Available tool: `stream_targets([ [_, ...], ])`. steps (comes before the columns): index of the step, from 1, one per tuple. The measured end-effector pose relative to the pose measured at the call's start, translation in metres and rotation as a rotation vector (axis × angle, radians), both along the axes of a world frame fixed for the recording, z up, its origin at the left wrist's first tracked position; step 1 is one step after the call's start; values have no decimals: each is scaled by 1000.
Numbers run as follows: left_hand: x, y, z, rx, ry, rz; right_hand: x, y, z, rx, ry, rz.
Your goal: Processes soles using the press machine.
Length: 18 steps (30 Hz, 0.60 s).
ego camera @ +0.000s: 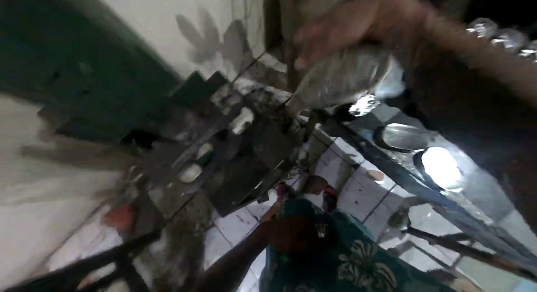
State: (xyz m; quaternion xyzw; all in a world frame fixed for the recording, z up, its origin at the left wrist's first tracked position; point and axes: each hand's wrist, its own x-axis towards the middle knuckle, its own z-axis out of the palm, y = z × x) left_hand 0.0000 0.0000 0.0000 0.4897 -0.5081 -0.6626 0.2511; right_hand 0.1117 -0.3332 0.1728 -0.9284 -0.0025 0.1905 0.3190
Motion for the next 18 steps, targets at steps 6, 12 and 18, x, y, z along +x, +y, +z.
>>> stream_targets([
  [6,11,-110,39,48,-351,229,-302,-23,-172,43,90,-187],
  [12,35,-306,-9,18,-874,162,-452,0,-335,-80,401,-605],
  [18,67,-432,-48,-104,-1054,-100,-461,-21,-357,15,466,-632],
])
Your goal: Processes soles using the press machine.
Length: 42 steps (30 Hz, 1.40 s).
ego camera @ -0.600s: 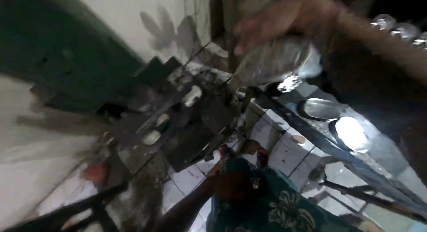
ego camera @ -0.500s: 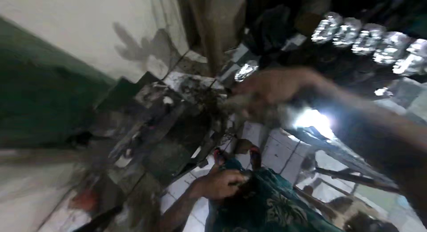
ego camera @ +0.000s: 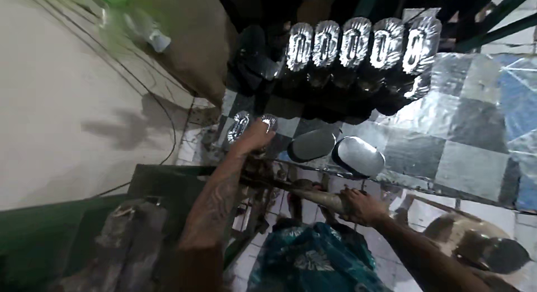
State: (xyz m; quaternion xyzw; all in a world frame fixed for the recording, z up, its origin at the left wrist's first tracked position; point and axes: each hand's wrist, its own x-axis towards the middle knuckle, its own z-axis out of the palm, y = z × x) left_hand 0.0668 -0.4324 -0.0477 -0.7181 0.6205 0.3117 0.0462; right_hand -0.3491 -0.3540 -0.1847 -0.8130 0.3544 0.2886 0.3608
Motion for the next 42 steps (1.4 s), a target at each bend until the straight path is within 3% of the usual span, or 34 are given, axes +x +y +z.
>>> stream_targets([
  [3,10,-11,-13,65,-24,-16,-6,-3,-15,21,-35,-62],
  [9,15,4,-34,56,31,16,8,2,7,4,-19,-59],
  [12,21,3,-31,-13,187,102,28,3,42,67,-195,-388],
  [14,22,2,-32,-57,218,109,45,2,87,-111,-431,-569],
  [16,22,-3,-32,-50,183,92,55,-21,97,-538,-593,-501],
  [18,21,-6,-31,13,90,53,52,-61,81,-715,-568,-344],
  [20,16,-3,-24,66,-1,22,44,-85,57,-644,-495,-247],
  [22,-1,3,-7,14,-70,42,35,-91,40,-623,-563,-220],
  [25,-58,13,12,-68,35,71,25,-99,45,-437,-736,-281],
  [28,-123,13,-9,-3,121,-109,18,-103,53,-303,-801,-301],
  [30,-141,1,-37,63,126,-219,20,-101,58,-284,-762,-319],
  [33,-127,-24,-44,191,288,-309,39,-91,84,-274,-555,-392],
  [36,-106,-46,-47,393,568,-379,25,-98,70,-243,-675,-340],
  [38,-102,-53,-45,452,592,-384,15,-102,42,-327,-840,-326],
  [42,-102,-54,-45,463,576,-403,18,-92,31,-471,-841,-319],
])
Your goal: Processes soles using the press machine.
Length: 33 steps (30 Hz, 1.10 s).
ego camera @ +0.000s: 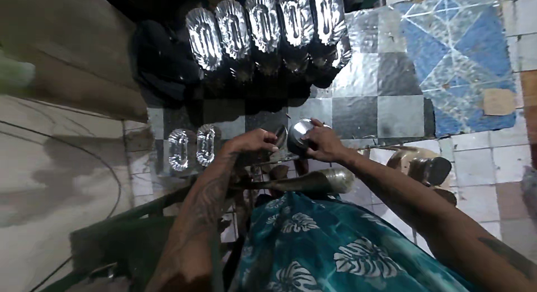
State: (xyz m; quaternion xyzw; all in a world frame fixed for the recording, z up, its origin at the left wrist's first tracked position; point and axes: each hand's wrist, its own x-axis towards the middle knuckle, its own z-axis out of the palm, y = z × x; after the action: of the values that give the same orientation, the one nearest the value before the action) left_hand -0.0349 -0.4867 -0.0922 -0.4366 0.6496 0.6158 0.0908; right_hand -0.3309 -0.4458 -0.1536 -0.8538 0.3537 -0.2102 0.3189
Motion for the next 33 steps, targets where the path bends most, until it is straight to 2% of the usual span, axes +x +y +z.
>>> stream_targets([
  [4,-6,9,3,-138,-63,44,6,3,3,-59,132,-1],
  [6,-11,30,19,-332,-141,86,14,12,18,-99,234,-73],
  [7,-10,47,31,-440,-114,153,21,20,33,-100,226,-134],
  [8,-6,67,43,-491,-20,301,30,27,50,-46,160,-201],
  [10,1,114,52,-377,281,802,57,51,80,251,-202,-369],
  [11,1,133,52,-202,401,1051,75,63,92,498,-415,-461],
  [13,-1,160,44,111,563,1358,113,83,106,874,-649,-589],
  [16,4,193,35,339,753,1568,135,99,117,1119,-567,-426],
  [18,-1,212,36,287,836,1713,129,99,123,1234,-543,-212],
  [20,-16,221,31,217,908,1778,126,101,116,1321,-630,-130],
  [22,-25,220,10,217,854,1719,118,101,99,1254,-589,-140],
  [23,-27,219,-11,233,772,1600,106,101,85,1132,-478,-128],
  [25,-28,210,-61,133,426,1092,65,107,56,781,-155,46],
  [26,-33,198,-77,60,247,812,44,112,47,652,10,155],
  [27,-45,187,-91,7,105,618,26,120,44,579,174,247],
  [28,-60,176,-104,13,-38,515,12,130,42,552,338,320],
  [30,-86,157,-116,151,-208,442,-8,148,39,627,614,397],
  [33,-98,149,-113,266,-249,398,-40,176,16,733,710,367],
])
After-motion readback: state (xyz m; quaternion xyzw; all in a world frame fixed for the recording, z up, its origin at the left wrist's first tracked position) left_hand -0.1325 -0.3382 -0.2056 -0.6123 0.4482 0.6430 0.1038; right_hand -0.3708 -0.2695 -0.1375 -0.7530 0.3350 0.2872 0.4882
